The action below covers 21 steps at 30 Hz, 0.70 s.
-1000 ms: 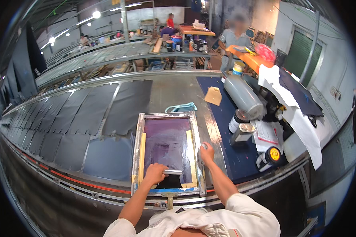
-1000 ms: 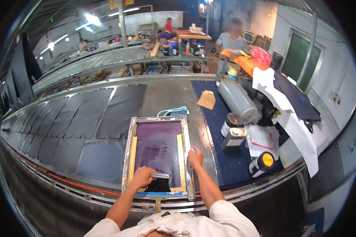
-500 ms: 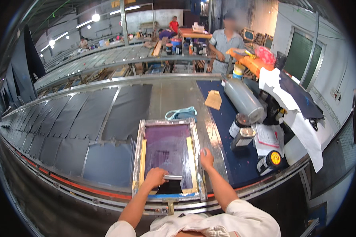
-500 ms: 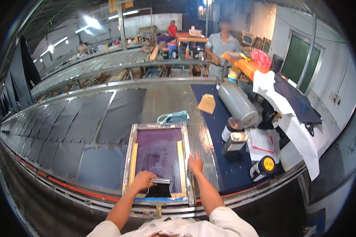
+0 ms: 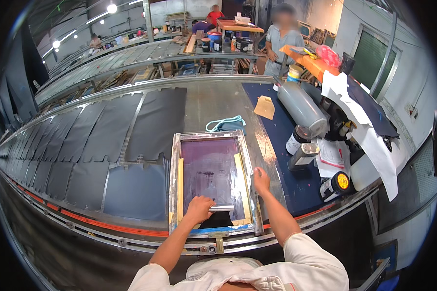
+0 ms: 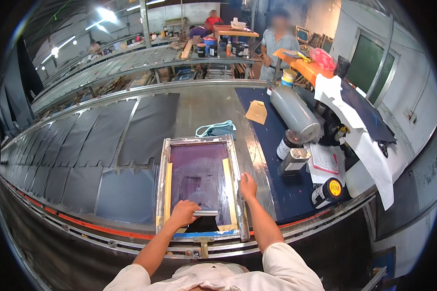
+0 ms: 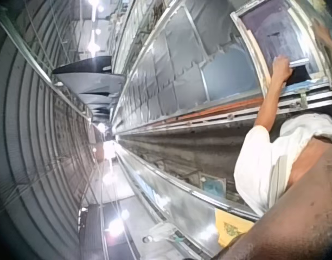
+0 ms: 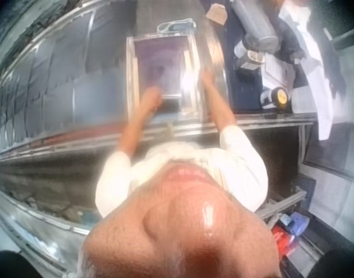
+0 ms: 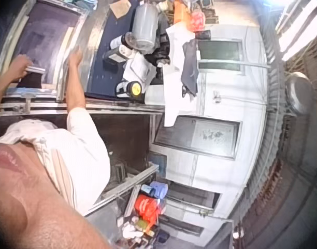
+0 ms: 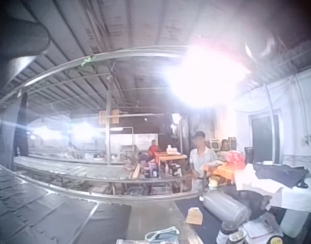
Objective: The person performs screen printing by applying ink to a screen frame and using a squeegee to pull the ink across the mesh onto fabric laid on a conveyor. The person refills the ink and repeats the process on multiple fabric pieces.
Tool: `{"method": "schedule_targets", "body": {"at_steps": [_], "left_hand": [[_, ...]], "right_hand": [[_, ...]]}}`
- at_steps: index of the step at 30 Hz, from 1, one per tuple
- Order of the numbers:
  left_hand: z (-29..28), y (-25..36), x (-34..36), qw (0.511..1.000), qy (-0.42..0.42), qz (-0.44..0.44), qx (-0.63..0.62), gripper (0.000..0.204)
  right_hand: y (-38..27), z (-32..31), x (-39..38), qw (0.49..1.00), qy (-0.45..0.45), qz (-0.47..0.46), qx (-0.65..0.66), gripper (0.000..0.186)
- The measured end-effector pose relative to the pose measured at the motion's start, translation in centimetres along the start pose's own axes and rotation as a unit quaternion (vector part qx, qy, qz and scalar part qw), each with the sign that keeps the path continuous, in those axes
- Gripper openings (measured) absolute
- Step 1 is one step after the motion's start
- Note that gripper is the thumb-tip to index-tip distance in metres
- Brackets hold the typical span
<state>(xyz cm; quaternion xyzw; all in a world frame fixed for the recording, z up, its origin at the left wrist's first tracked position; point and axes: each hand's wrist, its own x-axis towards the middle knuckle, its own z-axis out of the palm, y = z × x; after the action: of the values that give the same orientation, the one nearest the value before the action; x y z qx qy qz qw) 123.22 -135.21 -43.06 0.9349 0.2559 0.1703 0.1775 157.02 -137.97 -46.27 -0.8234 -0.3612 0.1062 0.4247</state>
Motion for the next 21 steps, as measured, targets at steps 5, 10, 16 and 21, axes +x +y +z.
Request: {"method": "schedule_targets", "body": {"at_steps": [5, 10, 16, 21], "left_hand": [[-0.4, 0.7, -0.5, 0.998, 0.061, -0.010, -0.002, 0.025], [-1.9, 0.1, -0.1, 0.997, 0.058, -0.049, 0.014, 0.022], [-1.3, -0.2, 2.1, 0.994, 0.044, -0.037, 0.090, 0.037], [-5.2, 3.7, 0.0, 0.993, 0.074, -0.082, -0.033, 0.021]], "right_hand": [[1.6, 0.5, 0.7, 1.000, -0.020, -0.002, 0.023, 0.031], [0.2, 0.3, 3.2, 0.988, -0.143, 0.050, -0.038, 0.022], [4.9, 3.2, 3.4, 0.998, -0.010, -0.038, -0.054, 0.044], [3.5, 1.5, 3.3, 0.987, -0.069, 0.107, 0.094, 0.033]]}}
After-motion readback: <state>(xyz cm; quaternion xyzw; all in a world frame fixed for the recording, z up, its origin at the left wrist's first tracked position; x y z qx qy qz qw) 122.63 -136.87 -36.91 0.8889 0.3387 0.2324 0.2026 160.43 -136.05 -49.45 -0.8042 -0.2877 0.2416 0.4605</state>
